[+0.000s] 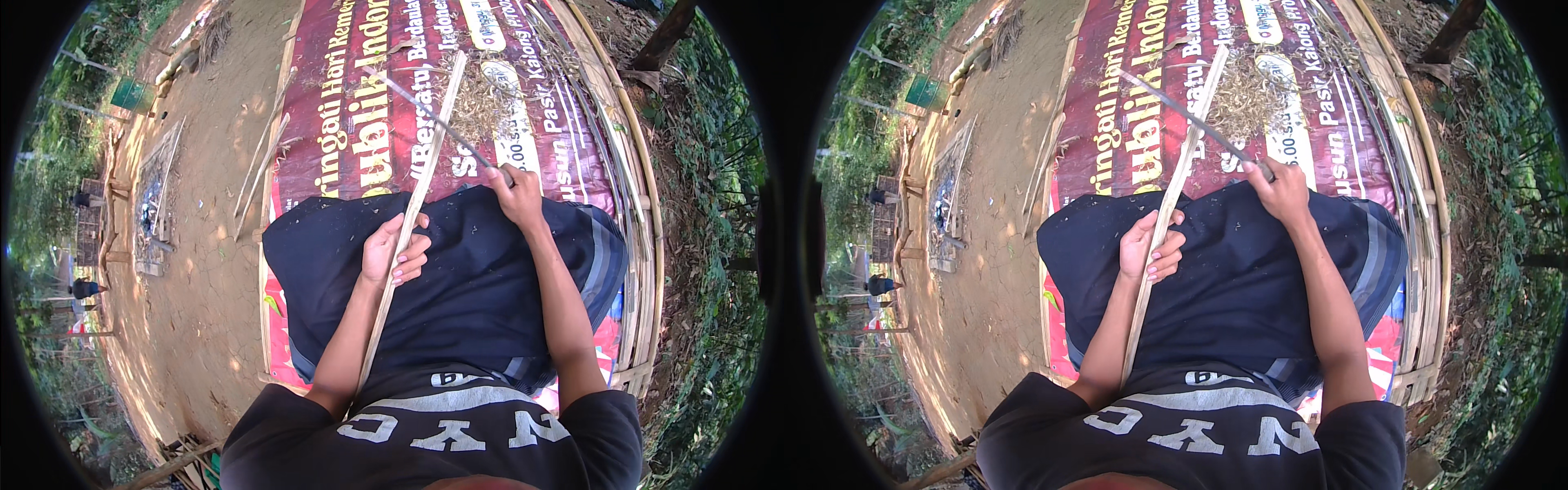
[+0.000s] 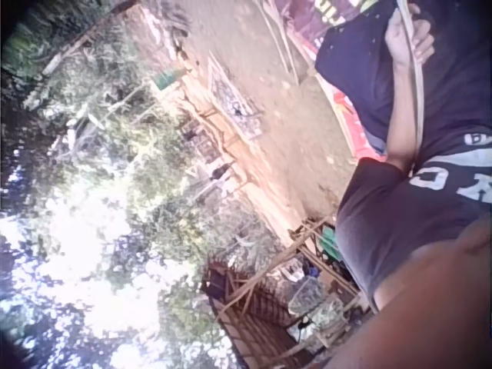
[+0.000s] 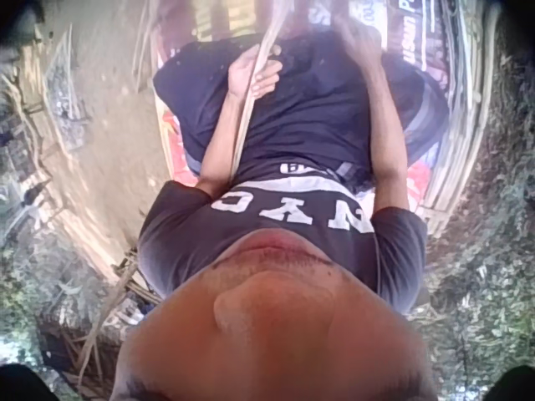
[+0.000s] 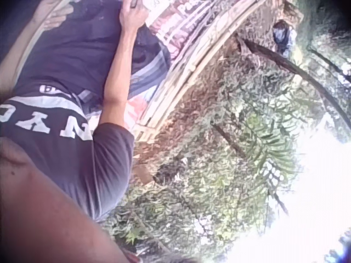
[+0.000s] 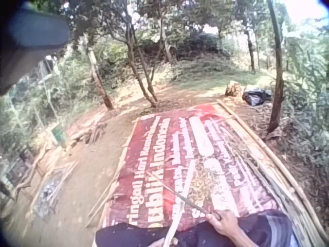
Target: The person sits on the ground and uses a large knife to scrape and sharpen a long, thin piece of bamboo. They hold the bamboo steady with their left hand and repeatedly draw the knife blade along its length to smooth the surface.
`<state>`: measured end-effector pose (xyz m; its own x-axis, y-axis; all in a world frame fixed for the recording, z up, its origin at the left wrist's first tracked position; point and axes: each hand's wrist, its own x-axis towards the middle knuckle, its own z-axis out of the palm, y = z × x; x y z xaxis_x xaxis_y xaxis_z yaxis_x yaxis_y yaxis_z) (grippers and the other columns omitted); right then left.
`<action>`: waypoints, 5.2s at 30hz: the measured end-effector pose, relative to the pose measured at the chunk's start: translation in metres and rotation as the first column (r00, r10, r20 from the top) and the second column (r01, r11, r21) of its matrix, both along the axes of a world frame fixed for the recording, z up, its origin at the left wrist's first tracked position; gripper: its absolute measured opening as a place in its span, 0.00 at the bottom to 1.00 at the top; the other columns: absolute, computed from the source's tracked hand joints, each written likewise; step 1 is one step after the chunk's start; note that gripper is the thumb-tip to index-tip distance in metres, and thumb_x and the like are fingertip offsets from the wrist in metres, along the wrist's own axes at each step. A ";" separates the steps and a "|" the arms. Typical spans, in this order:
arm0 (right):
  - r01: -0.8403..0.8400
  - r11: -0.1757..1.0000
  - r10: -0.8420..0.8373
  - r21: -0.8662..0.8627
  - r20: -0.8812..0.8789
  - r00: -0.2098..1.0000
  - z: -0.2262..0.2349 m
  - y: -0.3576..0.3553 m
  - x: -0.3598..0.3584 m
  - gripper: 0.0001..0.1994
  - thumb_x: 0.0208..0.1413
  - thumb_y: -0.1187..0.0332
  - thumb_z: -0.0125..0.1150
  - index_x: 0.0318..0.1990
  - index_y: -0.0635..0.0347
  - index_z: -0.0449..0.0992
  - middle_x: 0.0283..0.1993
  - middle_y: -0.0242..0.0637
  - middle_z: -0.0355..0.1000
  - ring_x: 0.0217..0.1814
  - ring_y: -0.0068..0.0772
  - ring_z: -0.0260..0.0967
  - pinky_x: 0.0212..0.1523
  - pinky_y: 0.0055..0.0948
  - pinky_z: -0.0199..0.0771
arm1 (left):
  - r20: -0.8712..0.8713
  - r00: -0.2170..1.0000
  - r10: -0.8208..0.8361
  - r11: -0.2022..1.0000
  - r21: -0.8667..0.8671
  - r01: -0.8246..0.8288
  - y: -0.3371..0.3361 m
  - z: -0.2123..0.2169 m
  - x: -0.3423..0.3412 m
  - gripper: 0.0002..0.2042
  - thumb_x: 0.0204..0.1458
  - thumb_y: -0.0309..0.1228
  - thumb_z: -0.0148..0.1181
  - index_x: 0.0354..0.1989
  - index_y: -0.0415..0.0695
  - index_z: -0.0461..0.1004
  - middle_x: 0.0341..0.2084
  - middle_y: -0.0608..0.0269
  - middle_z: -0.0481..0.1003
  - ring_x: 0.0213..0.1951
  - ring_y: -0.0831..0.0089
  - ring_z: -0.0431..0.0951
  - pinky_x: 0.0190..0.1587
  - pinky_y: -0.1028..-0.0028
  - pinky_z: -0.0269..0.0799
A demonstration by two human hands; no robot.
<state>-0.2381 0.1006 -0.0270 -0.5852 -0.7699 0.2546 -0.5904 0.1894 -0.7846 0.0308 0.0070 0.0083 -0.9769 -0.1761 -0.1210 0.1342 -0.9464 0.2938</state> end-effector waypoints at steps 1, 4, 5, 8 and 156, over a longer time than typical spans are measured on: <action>-0.108 0.994 0.107 -0.010 -0.047 0.993 0.003 0.001 0.010 0.26 0.59 0.47 0.64 0.22 0.64 0.75 0.13 0.45 0.65 0.16 0.50 0.67 0.21 0.43 0.65 | 0.012 1.000 -0.009 1.000 -0.015 0.009 -0.002 -0.002 0.000 0.21 0.71 0.45 0.33 0.52 0.41 0.65 0.17 0.68 0.58 0.10 0.79 0.59 0.09 0.79 0.59; -0.267 0.962 0.245 -0.064 -0.240 0.939 0.000 -0.003 0.036 0.26 0.53 0.43 0.67 0.21 0.59 0.75 0.13 0.42 0.65 0.17 0.48 0.69 0.21 0.43 0.66 | 0.081 0.996 0.023 0.997 -0.077 -0.017 -0.003 -0.007 0.005 0.20 0.71 0.43 0.34 0.51 0.41 0.67 0.18 0.68 0.59 0.12 0.80 0.59 0.10 0.80 0.58; -0.309 0.948 0.279 -0.073 -0.276 0.920 -0.002 -0.004 0.042 0.26 0.52 0.43 0.68 0.21 0.59 0.75 0.13 0.41 0.64 0.16 0.47 0.67 0.21 0.42 0.64 | 0.124 0.991 0.056 0.994 -0.099 -0.044 -0.002 -0.007 0.005 0.20 0.71 0.43 0.34 0.52 0.41 0.67 0.19 0.68 0.58 0.12 0.80 0.58 0.10 0.80 0.58; -0.344 0.938 0.312 -0.039 -0.332 0.890 -0.003 -0.006 0.044 0.26 0.51 0.42 0.68 0.20 0.58 0.75 0.13 0.40 0.65 0.17 0.46 0.68 0.21 0.42 0.65 | 0.161 0.982 0.099 0.984 -0.160 -0.073 -0.004 -0.001 0.010 0.18 0.71 0.42 0.37 0.56 0.42 0.65 0.24 0.66 0.61 0.16 0.79 0.62 0.16 0.79 0.62; -0.243 0.964 0.198 -0.113 -0.310 0.930 -0.012 -0.021 0.040 0.27 0.54 0.42 0.66 0.21 0.59 0.74 0.14 0.42 0.68 0.17 0.48 0.71 0.20 0.43 0.70 | 0.491 0.832 0.260 0.788 -0.605 0.111 0.002 0.027 0.009 0.19 0.73 0.45 0.37 0.46 0.40 0.65 0.18 0.74 0.58 0.10 0.88 0.54 0.11 0.83 0.53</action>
